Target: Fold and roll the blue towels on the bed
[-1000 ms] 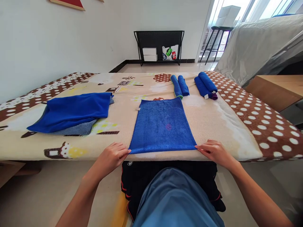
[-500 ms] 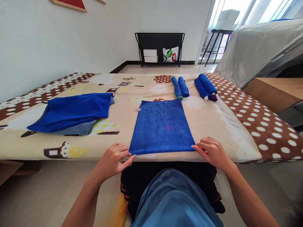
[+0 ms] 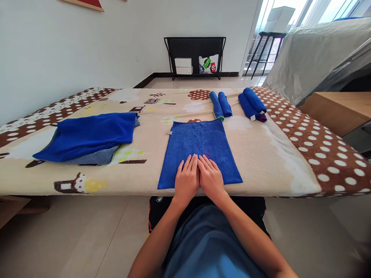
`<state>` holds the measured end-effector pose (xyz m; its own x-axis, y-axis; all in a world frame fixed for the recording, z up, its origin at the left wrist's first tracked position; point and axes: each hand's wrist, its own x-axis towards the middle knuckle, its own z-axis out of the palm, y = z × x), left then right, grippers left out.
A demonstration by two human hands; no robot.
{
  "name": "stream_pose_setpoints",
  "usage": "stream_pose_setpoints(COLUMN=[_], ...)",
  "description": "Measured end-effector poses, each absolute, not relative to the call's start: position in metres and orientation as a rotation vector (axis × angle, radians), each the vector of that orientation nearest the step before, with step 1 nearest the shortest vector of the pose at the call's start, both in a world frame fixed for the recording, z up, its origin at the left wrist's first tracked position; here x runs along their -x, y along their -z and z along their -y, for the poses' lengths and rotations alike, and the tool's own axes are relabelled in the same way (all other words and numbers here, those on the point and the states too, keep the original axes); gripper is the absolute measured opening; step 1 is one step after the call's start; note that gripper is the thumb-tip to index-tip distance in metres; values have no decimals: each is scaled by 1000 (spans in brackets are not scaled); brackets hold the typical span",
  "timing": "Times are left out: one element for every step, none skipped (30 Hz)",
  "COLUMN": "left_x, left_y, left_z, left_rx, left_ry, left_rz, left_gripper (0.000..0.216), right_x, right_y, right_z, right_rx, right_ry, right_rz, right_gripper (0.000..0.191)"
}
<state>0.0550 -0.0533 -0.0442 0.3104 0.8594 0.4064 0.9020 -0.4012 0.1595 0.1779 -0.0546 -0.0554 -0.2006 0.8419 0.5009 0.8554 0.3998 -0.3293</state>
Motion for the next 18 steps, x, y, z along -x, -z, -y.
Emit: stream_pose_setpoints(left_x=[-53,-51,-48,-46,-44,-40,-37,-32,-26,-20,-14,-7,0,6,13,19,25,31], left_y=[45,46,46,46,46,46,47,48,49,51,53,54,57,59,62,65,68,71], left_z=[56,59,62,65,67,70,73,75,77,79,80,82,83,84,85,86,87,88], left_rx=[2462,2456,2447,2440,2433,2427,2420,2412,2406,2401,2397,2396,2395,2398,2402,2408,2416,2424], left_ry=[628,603,591,584,582,584,590,597,602,604,602,597,592,588,585,584,586,596], left_rz=[1654,1651,1653,1653,1652,1646,1637,1627,1617,1607,1600,1596,1590,1580,1568,1555,1541,1527], left_gripper=[51,51,51,51,52,54,55,58,60,62,64,65,65,65,65,65,65,65], right_x=[-180,-182,-185,-187,-191,-195,-199,-204,-210,-216,-223,-229,-235,-240,-245,-250,-254,-257], right_y=[57,58,59,60,61,63,65,67,69,71,74,76,79,81,83,85,87,89], right_z=[57,60,64,67,71,75,80,84,88,92,95,98,101,103,105,108,110,112], right_rx=[1446,1446,1443,1436,1429,1421,1414,1412,1414,1420,1429,1440,1451,1460,1466,1471,1473,1472], right_ry=[41,51,60,68,79,92,109,128,149,170,192,212,229,243,253,262,270,279], right_rz=[2055,2062,2066,2069,2070,2067,2062,2053,2048,2041,2034,2028,2020,2012,2007,2003,2001,1997], right_gripper=[44,45,45,47,48,50,53,56,58,61,63,64,65,66,66,67,68,69])
